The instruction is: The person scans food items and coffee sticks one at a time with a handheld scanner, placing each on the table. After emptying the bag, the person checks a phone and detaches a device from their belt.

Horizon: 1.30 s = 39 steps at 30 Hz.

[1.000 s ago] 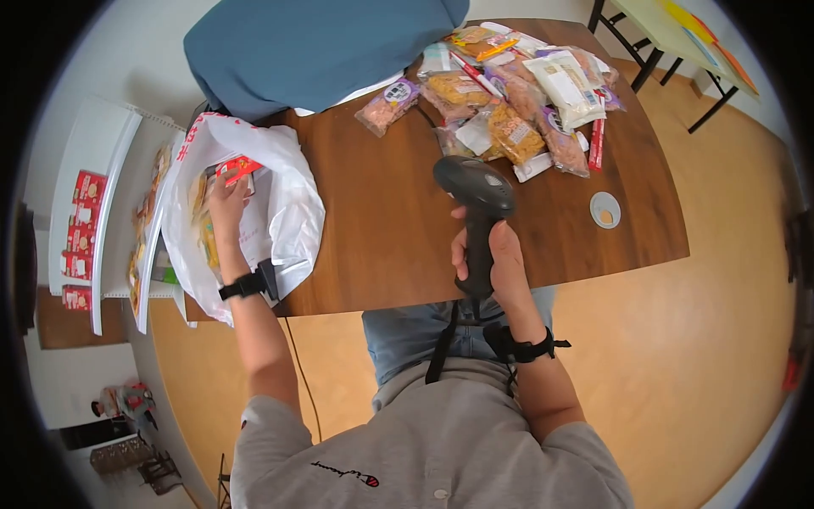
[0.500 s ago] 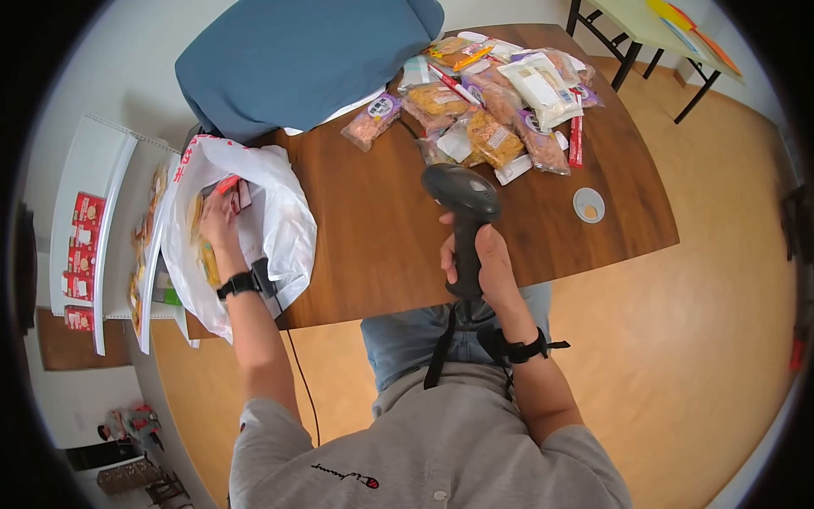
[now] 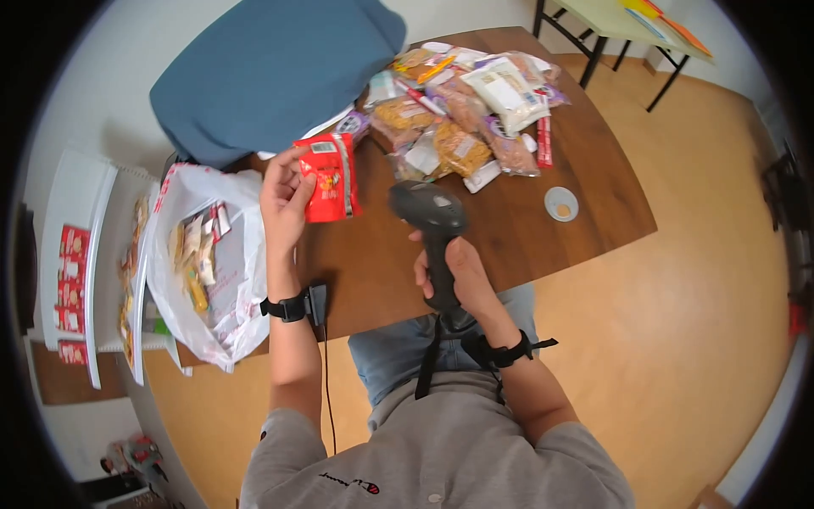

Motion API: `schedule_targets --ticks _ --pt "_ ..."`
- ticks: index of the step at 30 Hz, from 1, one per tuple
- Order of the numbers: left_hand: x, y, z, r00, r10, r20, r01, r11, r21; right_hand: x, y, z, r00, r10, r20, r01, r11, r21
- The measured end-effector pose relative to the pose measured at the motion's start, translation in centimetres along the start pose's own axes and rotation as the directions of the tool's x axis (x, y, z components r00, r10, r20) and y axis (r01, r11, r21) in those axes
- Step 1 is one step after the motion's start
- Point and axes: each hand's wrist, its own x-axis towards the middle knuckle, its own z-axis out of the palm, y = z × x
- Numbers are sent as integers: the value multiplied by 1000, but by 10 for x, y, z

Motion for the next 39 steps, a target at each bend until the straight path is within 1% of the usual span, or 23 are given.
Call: schedule_targets --ticks 2,3,4,6,8,10,11,14,20,22,24,25,26,28,29,30,31,32,33,34,35,38,39 --pt "2 -1 2 960 -116 255 137 988 -68 -2 -2 1 1000 -10 -21 10 1000 4" --pt "1 -5 1 933 -152 325 200 972 -119 -2 -3 2 1000 0 -11 0 1000 6" --pt "-2 -5 3 929 -154 336 205 971 -122 -2 -4 1 1000 14 4 -14 1000 9" --pt "-9 -6 1 871 -235 430 307 946 -106 -1 -2 -1 1000 27 1 -27 1000 8" --pt "-15 -7 0 869 -273 413 322 945 -52 0 -1 -1 998 55 15 -55 998 5" --pt "-17 -3 2 916 -213 340 146 966 211 3 -3 1 997 66 47 -66 998 -7" --pt "-18 2 6 938 -101 331 4 959 284 4 -2 2 996 70 54 -70 998 -9" --pt "-25 25 21 952 -84 295 -34 927 373 5 -3 2 993 92 68 -91 996 -16" --pt "-30 22 26 953 -69 294 -63 907 416 1 -1 2 997 69 18 -68 996 -52" --pt "-30 20 24 954 -69 292 -60 910 411 1 1 -1 995 53 87 -54 999 0" --pt "-29 21 20 962 -152 229 60 928 368 1 0 -1 996 46 78 -47 999 4" --pt "-28 17 18 978 -119 169 66 955 290 2 -1 -1 996 43 75 -44 999 8" --pt "-23 14 16 979 -111 169 58 956 288 2 -3 0 996 37 78 -37 999 4" --pt "-7 8 15 1000 9 15 -10 995 102 3 -5 3 997 65 46 -67 997 44" --pt "5 6 15 998 35 -50 -30 996 80 3 -6 3 996 66 57 -69 997 42" --pt "21 -6 16 991 31 -131 -36 999 -36 3 -5 4 997 65 35 -66 997 29" --pt "37 -2 29 982 -12 -191 -35 970 -241 3 -4 4 998 65 17 -66 998 17" --pt "53 0 41 956 -98 -277 10 953 -303 3 -3 4 996 78 42 -79 997 18" --pt "65 -3 51 967 -141 -212 44 912 -407 3 -1 3 998 59 30 -59 998 9" --pt "75 -8 56 969 -193 -154 156 962 -226 3 0 2 999 37 18 -37 999 -1" --pt "79 -12 63 961 -277 -18 267 939 -216 2 0 3 999 33 5 -34 999 19" --pt "65 -6 71 998 -51 24 47 987 156 1 0 2 1000 -18 4 18 1000 11" --pt "59 -7 63 997 -67 33 60 980 191 1 0 2 1000 -18 1 18 1000 21"
